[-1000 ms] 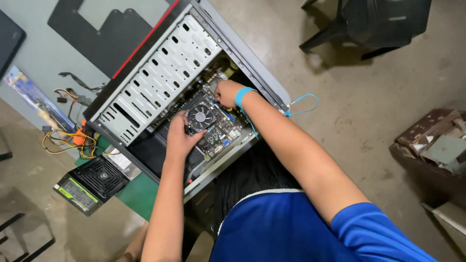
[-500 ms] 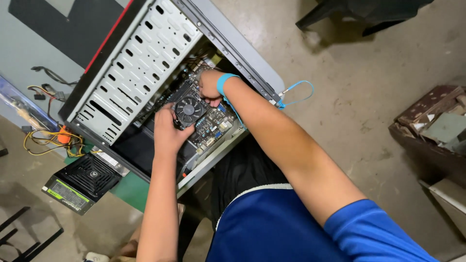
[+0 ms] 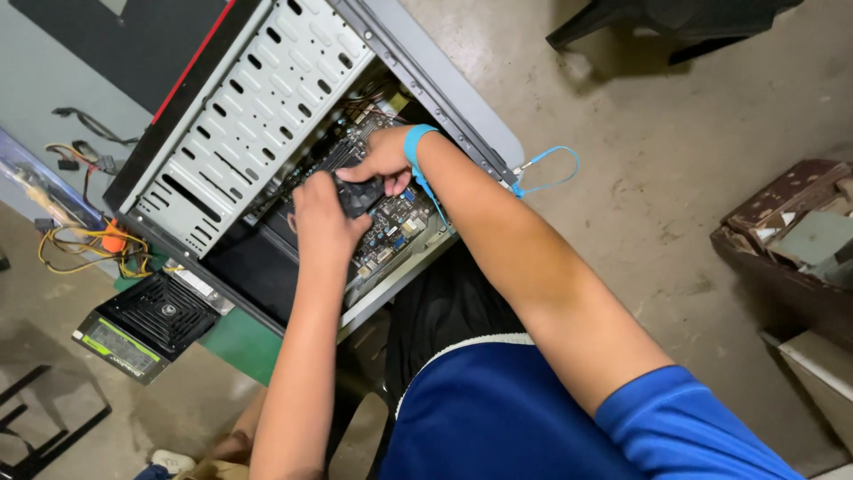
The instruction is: The person installs a CPU fan onto the motherboard inside an open computer case. They align the fan, connect the power cable, and secure the unit using a screwdriver.
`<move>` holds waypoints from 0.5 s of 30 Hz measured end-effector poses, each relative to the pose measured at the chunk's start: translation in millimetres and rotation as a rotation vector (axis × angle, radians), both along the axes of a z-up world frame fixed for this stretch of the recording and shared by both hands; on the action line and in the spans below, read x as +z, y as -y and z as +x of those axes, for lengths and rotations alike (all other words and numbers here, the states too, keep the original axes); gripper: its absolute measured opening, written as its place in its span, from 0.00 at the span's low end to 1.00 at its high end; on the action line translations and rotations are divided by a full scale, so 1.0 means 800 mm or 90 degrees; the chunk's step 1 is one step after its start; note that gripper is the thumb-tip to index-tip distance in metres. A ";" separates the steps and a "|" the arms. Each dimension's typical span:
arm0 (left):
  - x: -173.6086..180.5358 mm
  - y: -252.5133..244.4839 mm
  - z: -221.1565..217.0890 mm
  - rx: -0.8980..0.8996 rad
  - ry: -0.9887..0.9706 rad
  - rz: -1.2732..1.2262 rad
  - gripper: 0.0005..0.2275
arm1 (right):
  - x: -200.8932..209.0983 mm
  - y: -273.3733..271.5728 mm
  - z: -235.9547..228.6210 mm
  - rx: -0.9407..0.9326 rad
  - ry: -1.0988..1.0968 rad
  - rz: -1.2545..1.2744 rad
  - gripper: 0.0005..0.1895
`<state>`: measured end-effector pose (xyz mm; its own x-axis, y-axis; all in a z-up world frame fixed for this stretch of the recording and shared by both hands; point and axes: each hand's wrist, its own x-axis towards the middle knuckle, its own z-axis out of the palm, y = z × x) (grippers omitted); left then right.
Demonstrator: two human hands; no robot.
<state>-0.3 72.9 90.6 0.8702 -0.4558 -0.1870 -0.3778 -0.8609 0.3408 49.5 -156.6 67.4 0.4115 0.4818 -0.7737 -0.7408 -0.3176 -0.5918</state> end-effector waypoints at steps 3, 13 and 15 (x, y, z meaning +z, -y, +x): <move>0.002 0.007 0.002 -0.027 -0.009 0.031 0.34 | -0.021 -0.012 0.000 0.018 0.022 -0.021 0.33; -0.008 -0.019 -0.008 -0.017 -0.016 -0.068 0.39 | -0.035 -0.026 -0.005 0.043 0.009 -0.068 0.27; -0.002 -0.018 -0.005 -0.018 -0.012 -0.073 0.38 | -0.047 -0.026 -0.007 0.027 0.005 -0.053 0.26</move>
